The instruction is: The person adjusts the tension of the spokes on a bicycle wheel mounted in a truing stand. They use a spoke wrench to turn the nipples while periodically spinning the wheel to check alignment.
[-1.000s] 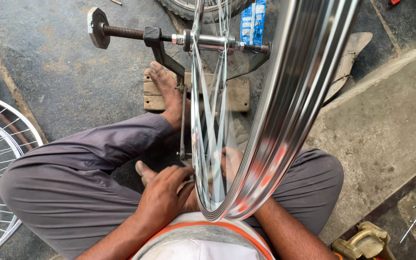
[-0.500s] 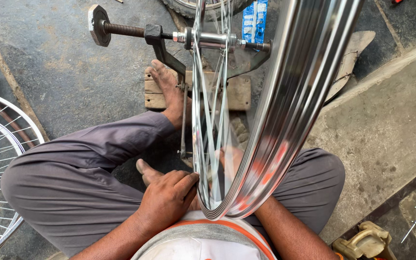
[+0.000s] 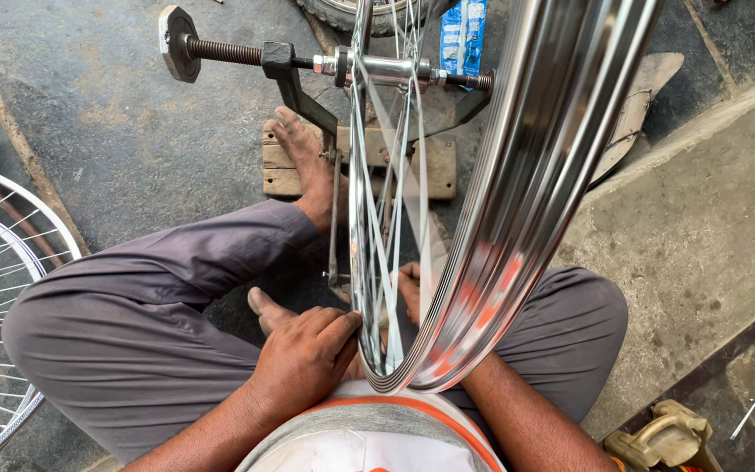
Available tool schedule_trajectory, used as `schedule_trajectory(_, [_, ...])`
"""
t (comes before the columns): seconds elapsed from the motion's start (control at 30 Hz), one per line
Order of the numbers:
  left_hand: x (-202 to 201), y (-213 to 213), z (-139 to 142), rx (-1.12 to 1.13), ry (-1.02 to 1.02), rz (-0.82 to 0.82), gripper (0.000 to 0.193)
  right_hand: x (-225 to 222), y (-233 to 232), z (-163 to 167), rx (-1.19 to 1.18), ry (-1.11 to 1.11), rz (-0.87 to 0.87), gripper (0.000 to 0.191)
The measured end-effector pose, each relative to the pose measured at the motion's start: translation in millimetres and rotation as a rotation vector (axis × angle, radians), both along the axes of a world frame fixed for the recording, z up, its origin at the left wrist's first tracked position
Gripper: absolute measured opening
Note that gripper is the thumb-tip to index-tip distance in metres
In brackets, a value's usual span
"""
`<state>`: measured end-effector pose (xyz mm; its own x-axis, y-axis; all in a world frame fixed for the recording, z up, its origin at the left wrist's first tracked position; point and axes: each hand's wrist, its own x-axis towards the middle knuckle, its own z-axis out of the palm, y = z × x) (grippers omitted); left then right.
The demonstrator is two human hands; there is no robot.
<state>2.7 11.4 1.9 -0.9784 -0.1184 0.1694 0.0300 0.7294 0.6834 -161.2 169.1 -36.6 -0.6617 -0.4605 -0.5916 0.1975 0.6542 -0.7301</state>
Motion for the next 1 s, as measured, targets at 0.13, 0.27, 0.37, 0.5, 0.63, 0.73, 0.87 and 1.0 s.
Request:
schedule_trajectory(0.13, [-0.1, 0.7, -0.1, 0.042, -0.024, 0.018, 0.026, -3.4, -6.6, -4.4, -0.076, -0.073, -0.03, 0.025])
schedule_trajectory(0.27, [0.6, 0.7, 0.3, 0.025, -0.006, 0.009, 0.027, -5.1, -9.0, -3.2, -0.013, -0.052, -0.039, 0.024])
schedule_trajectory(0.37, [1.2, 0.9, 1.0, 0.031, -0.002, 0.003, 0.026, -4.3, -5.6, 1.8, 0.067, 0.088, 0.064, 0.025])
schedule_trajectory(0.5, [1.8, 1.1, 2.3, 0.02, -0.023, 0.007, 0.028, -4.2, -9.7, 0.6, -0.077, -0.181, -0.131, 0.025])
schedule_trajectory(0.63, [2.0, 0.9, 3.2, 0.033, 0.001, 0.019, 0.028, -3.7, -14.2, -2.9, -0.031, 0.008, -0.036, 0.027])
schedule_trajectory(0.73, [1.7, 1.1, 3.6, 0.029, -0.004, 0.02, 0.027, -2.5, -9.2, -1.9, 0.019, -0.033, -0.037, 0.028])
schedule_trajectory(0.87, [1.4, 1.3, 4.3, 0.021, 0.005, 0.015, 0.028, -1.5, -9.4, 1.2, 0.015, -0.035, -0.044, 0.031])
schedule_trajectory(1.0, [1.2, 1.0, 5.3, 0.016, 0.009, 0.006, 0.029, -1.3, -10.2, -0.3, 0.111, -0.014, -0.045, 0.027])
